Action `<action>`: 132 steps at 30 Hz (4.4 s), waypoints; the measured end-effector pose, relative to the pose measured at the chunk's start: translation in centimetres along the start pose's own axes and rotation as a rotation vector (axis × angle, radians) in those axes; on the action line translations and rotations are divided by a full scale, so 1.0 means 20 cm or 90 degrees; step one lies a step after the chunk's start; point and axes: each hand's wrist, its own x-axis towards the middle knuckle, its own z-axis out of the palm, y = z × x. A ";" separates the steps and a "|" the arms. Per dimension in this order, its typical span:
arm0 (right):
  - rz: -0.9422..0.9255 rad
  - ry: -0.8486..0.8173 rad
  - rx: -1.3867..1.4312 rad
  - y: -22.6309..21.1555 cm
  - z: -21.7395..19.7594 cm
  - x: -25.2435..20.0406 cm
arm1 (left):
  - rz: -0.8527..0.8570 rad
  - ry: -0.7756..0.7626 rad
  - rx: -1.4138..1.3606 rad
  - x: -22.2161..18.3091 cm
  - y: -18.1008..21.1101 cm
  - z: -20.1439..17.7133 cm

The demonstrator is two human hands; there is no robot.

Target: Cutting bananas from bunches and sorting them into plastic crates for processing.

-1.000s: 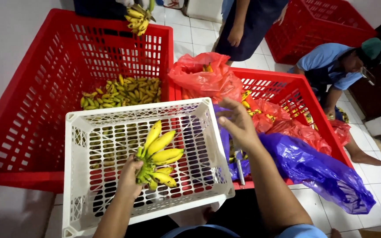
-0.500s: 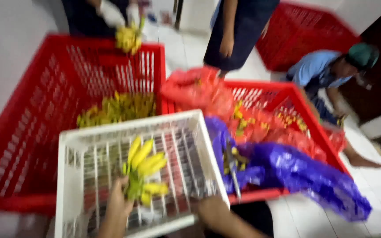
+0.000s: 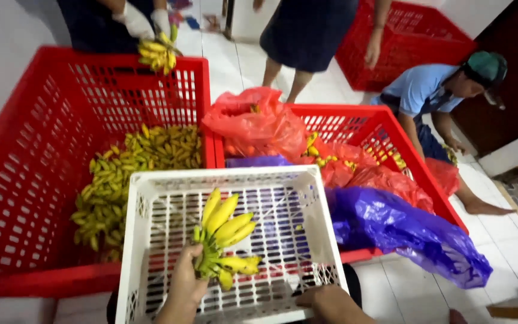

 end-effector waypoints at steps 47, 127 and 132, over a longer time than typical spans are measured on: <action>0.251 0.633 0.332 0.78 0.08 0.74 | 0.085 0.043 0.037 0.21 -0.09 -0.30; 0.030 0.284 0.171 -0.59 -0.30 0.08 | 0.600 -0.148 0.748 -0.24 0.11 0.35; -0.024 0.380 0.063 -0.61 -0.29 0.08 | 0.654 -0.134 0.794 -0.25 0.11 0.37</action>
